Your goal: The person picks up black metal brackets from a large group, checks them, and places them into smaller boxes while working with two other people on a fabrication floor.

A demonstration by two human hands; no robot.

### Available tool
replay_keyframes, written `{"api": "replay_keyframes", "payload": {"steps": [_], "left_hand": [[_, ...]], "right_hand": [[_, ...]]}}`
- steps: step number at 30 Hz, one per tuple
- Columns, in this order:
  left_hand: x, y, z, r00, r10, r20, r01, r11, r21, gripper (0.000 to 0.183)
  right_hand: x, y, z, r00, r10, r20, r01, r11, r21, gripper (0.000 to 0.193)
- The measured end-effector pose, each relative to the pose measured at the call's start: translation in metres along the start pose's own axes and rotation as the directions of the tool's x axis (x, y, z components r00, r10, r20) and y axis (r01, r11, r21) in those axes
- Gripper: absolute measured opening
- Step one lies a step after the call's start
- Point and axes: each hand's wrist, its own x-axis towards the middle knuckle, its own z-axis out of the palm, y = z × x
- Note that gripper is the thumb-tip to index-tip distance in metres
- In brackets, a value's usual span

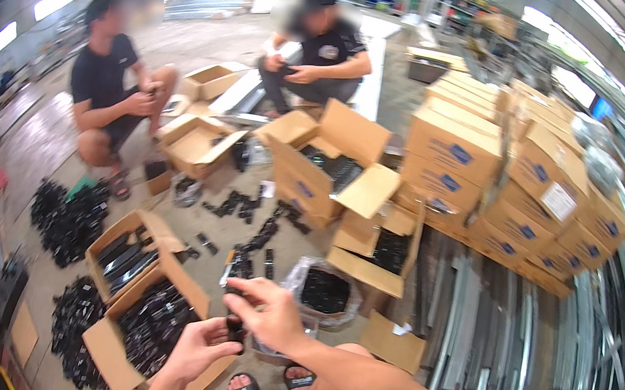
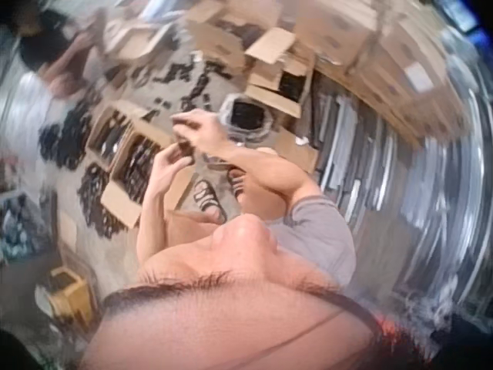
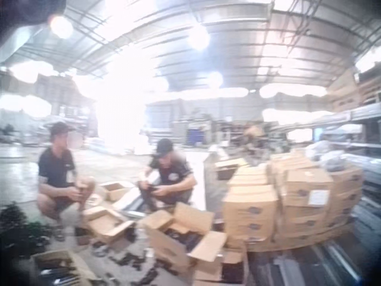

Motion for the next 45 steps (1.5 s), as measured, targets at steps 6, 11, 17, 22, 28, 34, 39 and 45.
{"api": "replay_keyframes", "payload": {"steps": [6, 11, 17, 22, 28, 34, 39, 45], "left_hand": [[-0.007, -0.003, 0.000, 0.999, -0.007, -0.031, 0.005, 0.998, -0.057, 0.046], [-0.011, 0.004, 0.001, 0.996, -0.049, -0.069, 0.046, 0.998, -0.047, 0.043], [0.003, -0.004, 0.003, 0.997, -0.050, -0.051, 0.045, 0.995, -0.094, 0.046], [-0.014, 0.002, -0.010, 0.991, -0.085, -0.099, 0.077, 0.993, -0.086, 0.047], [-0.003, 0.003, -0.010, 0.987, -0.082, -0.139, 0.080, 0.997, -0.023, 0.049], [-0.003, -0.006, -0.029, 0.969, -0.085, -0.233, 0.089, 0.996, 0.009, 0.044], [0.008, -0.012, -0.039, 0.966, 0.032, -0.256, 0.091, 0.885, 0.456, 0.043], [0.014, -0.032, -0.049, 0.962, -0.046, -0.270, 0.155, 0.905, 0.396, 0.040]], "right_hand": [[0.002, -0.009, 0.004, 0.997, 0.038, 0.063, -0.042, 0.998, 0.055, 0.028], [0.001, -0.006, 0.005, 0.993, 0.038, 0.111, -0.048, 0.995, 0.090, 0.029], [0.009, 0.024, -0.017, 0.990, -0.004, 0.141, -0.006, 0.998, 0.069, 0.034], [0.053, 0.039, -0.055, 0.981, 0.191, 0.037, -0.194, 0.970, 0.149, 0.032], [0.072, 0.217, -0.112, 0.871, 0.485, 0.076, -0.400, 0.792, -0.462, 0.025], [0.030, 0.339, -0.121, 0.837, 0.524, -0.159, -0.419, 0.426, -0.802, 0.019], [0.008, 0.366, -0.108, 0.870, 0.486, -0.078, -0.287, 0.374, -0.882, 0.029], [0.018, 0.405, -0.087, 0.886, 0.446, -0.126, -0.292, 0.326, -0.899, 0.022]]}}
